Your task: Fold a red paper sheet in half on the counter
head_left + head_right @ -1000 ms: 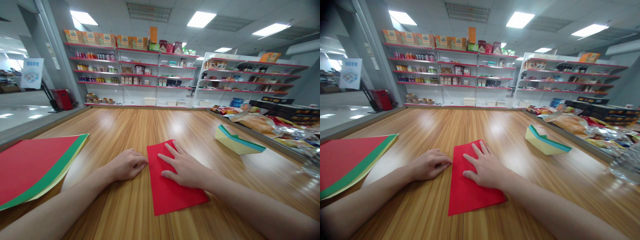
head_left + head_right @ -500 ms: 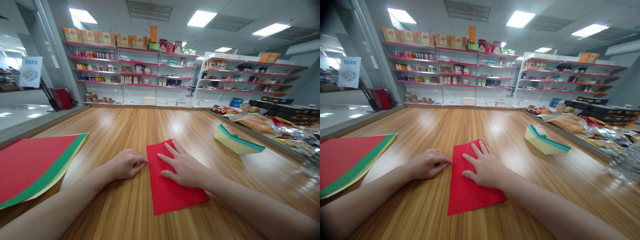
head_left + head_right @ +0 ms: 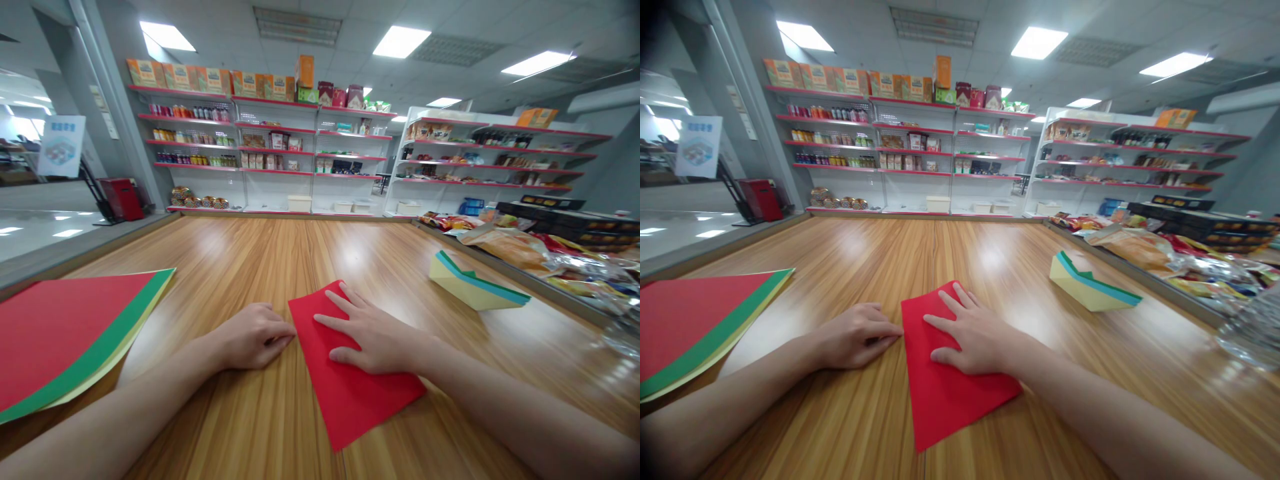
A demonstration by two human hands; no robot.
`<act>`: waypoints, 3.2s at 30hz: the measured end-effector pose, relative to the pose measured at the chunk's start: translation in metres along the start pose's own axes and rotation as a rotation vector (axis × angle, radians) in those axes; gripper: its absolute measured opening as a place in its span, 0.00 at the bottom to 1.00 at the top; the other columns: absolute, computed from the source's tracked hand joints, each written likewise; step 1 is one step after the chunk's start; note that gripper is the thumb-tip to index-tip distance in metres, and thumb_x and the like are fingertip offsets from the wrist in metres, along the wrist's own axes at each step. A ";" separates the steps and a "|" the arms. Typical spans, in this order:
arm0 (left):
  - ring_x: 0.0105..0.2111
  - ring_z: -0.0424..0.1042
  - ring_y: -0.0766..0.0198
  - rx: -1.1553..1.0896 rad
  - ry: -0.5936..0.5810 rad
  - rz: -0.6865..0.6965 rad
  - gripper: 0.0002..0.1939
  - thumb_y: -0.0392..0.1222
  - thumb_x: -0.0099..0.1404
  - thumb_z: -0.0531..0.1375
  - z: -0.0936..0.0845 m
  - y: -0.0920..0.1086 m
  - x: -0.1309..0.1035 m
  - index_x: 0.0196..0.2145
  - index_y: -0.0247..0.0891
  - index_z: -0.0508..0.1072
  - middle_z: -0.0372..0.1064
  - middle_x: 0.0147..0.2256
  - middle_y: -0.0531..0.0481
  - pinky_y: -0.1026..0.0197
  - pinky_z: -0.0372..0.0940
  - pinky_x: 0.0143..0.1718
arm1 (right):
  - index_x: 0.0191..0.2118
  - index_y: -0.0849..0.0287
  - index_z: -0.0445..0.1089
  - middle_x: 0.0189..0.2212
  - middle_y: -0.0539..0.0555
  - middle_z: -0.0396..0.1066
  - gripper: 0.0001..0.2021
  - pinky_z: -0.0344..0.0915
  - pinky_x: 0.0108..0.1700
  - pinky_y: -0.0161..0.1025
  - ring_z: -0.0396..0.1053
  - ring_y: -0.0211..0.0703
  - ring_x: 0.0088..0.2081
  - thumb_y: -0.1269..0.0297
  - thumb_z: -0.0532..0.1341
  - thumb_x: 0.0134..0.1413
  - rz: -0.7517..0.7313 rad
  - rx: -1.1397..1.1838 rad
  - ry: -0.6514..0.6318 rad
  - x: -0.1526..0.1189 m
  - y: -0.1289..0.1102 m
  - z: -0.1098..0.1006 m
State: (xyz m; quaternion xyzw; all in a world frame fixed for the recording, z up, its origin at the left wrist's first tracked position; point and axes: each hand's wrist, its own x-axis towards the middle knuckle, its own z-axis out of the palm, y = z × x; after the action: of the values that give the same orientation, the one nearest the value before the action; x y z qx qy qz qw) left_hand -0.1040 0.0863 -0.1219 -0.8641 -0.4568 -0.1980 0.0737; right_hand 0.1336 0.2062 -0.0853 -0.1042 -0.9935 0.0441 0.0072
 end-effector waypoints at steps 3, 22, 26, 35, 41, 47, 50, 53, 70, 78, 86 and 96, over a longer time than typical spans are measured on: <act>0.23 0.70 0.62 -0.053 -0.008 0.073 0.12 0.33 0.64 0.52 -0.002 0.008 0.006 0.38 0.38 0.75 0.72 0.23 0.49 0.59 0.58 0.28 | 0.63 0.48 0.53 0.67 0.56 0.38 0.30 0.35 0.62 0.63 0.27 0.65 0.65 0.48 0.57 0.55 -0.089 0.010 -0.059 -0.002 0.008 -0.008; 0.23 0.70 0.64 -0.131 -0.018 0.004 0.13 0.34 0.64 0.52 -0.002 -0.002 0.001 0.41 0.38 0.75 0.73 0.23 0.51 0.60 0.59 0.29 | 0.62 0.48 0.55 0.64 0.53 0.50 0.30 0.35 0.62 0.62 0.41 0.59 0.65 0.62 0.58 0.52 -0.252 0.068 -0.020 -0.001 0.012 -0.009; 0.21 0.67 0.64 0.004 0.031 -0.107 0.12 0.34 0.63 0.52 -0.002 -0.012 -0.003 0.32 0.36 0.76 0.69 0.19 0.51 0.60 0.58 0.27 | 0.62 0.50 0.56 0.64 0.55 0.49 0.29 0.34 0.63 0.62 0.40 0.60 0.65 0.53 0.58 0.54 -0.238 0.047 -0.015 0.001 0.010 -0.009; 0.20 0.66 0.66 -0.050 0.084 -0.157 0.11 0.34 0.61 0.54 -0.003 -0.017 -0.008 0.31 0.37 0.77 0.69 0.20 0.51 0.64 0.57 0.25 | 0.62 0.51 0.57 0.64 0.57 0.49 0.29 0.33 0.63 0.60 0.41 0.59 0.65 0.51 0.58 0.55 -0.238 0.047 -0.011 0.001 0.009 -0.009; 0.20 0.66 0.68 -0.072 0.097 -0.124 0.12 0.34 0.61 0.54 -0.003 -0.019 -0.010 0.35 0.39 0.78 0.68 0.19 0.52 0.65 0.57 0.25 | 0.62 0.52 0.56 0.64 0.57 0.49 0.29 0.32 0.63 0.60 0.42 0.57 0.64 0.51 0.57 0.56 -0.235 0.022 -0.028 0.001 0.008 -0.010; 0.20 0.67 0.68 -0.090 0.080 -0.144 0.12 0.35 0.62 0.54 -0.004 -0.019 -0.010 0.35 0.38 0.78 0.69 0.20 0.52 0.65 0.57 0.24 | 0.62 0.51 0.56 0.64 0.56 0.48 0.29 0.34 0.63 0.62 0.36 0.59 0.65 0.52 0.58 0.55 -0.232 0.035 -0.028 0.001 0.009 -0.010; 0.20 0.67 0.68 -0.086 0.074 -0.146 0.12 0.34 0.62 0.54 -0.005 -0.018 -0.009 0.36 0.38 0.78 0.70 0.20 0.52 0.65 0.57 0.24 | 0.62 0.51 0.56 0.64 0.56 0.48 0.29 0.33 0.63 0.62 0.35 0.60 0.66 0.52 0.58 0.55 -0.236 0.040 -0.030 0.001 0.009 -0.010; 0.19 0.66 0.68 -0.092 0.068 -0.145 0.12 0.35 0.62 0.54 -0.005 -0.018 -0.009 0.35 0.38 0.78 0.70 0.19 0.52 0.65 0.57 0.24 | 0.62 0.51 0.56 0.64 0.56 0.48 0.29 0.34 0.63 0.62 0.36 0.59 0.66 0.52 0.58 0.55 -0.239 0.041 -0.025 0.001 0.009 -0.010; 0.19 0.67 0.69 -0.097 0.110 -0.127 0.11 0.35 0.62 0.55 -0.006 -0.018 -0.007 0.35 0.38 0.78 0.71 0.19 0.52 0.66 0.58 0.23 | 0.62 0.51 0.56 0.64 0.56 0.48 0.29 0.35 0.62 0.61 0.37 0.59 0.65 0.53 0.58 0.55 -0.260 0.032 -0.031 0.000 0.009 -0.010; 0.22 0.71 0.65 0.019 0.063 -0.226 0.11 0.37 0.63 0.55 0.001 -0.023 -0.010 0.37 0.39 0.78 0.74 0.23 0.50 0.64 0.61 0.26 | 0.61 0.53 0.57 0.64 0.58 0.49 0.28 0.35 0.63 0.59 0.39 0.59 0.65 0.49 0.54 0.57 -0.180 0.002 -0.029 0.000 0.003 -0.010; 0.30 0.71 0.60 0.123 -0.004 -0.114 0.15 0.37 0.66 0.51 -0.002 -0.002 0.003 0.47 0.37 0.73 0.72 0.29 0.46 0.59 0.61 0.32 | 0.62 0.52 0.56 0.62 0.58 0.53 0.28 0.39 0.61 0.63 0.36 0.64 0.65 0.46 0.50 0.60 0.026 -0.035 0.039 0.002 0.000 0.000; 0.30 0.69 0.59 0.095 -0.213 0.009 0.17 0.43 0.68 0.49 -0.006 0.028 0.017 0.52 0.44 0.68 0.70 0.31 0.47 0.56 0.57 0.34 | 0.61 0.51 0.56 0.62 0.61 0.52 0.29 0.46 0.57 0.66 0.40 0.68 0.63 0.43 0.48 0.59 0.231 -0.043 0.065 0.003 -0.006 0.005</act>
State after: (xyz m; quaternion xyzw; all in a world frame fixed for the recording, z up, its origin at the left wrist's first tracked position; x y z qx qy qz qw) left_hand -0.0744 0.0810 -0.1081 -0.8778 -0.4672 -0.0826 0.0665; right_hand 0.1290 0.2006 -0.0894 -0.2196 -0.9749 0.0197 0.0318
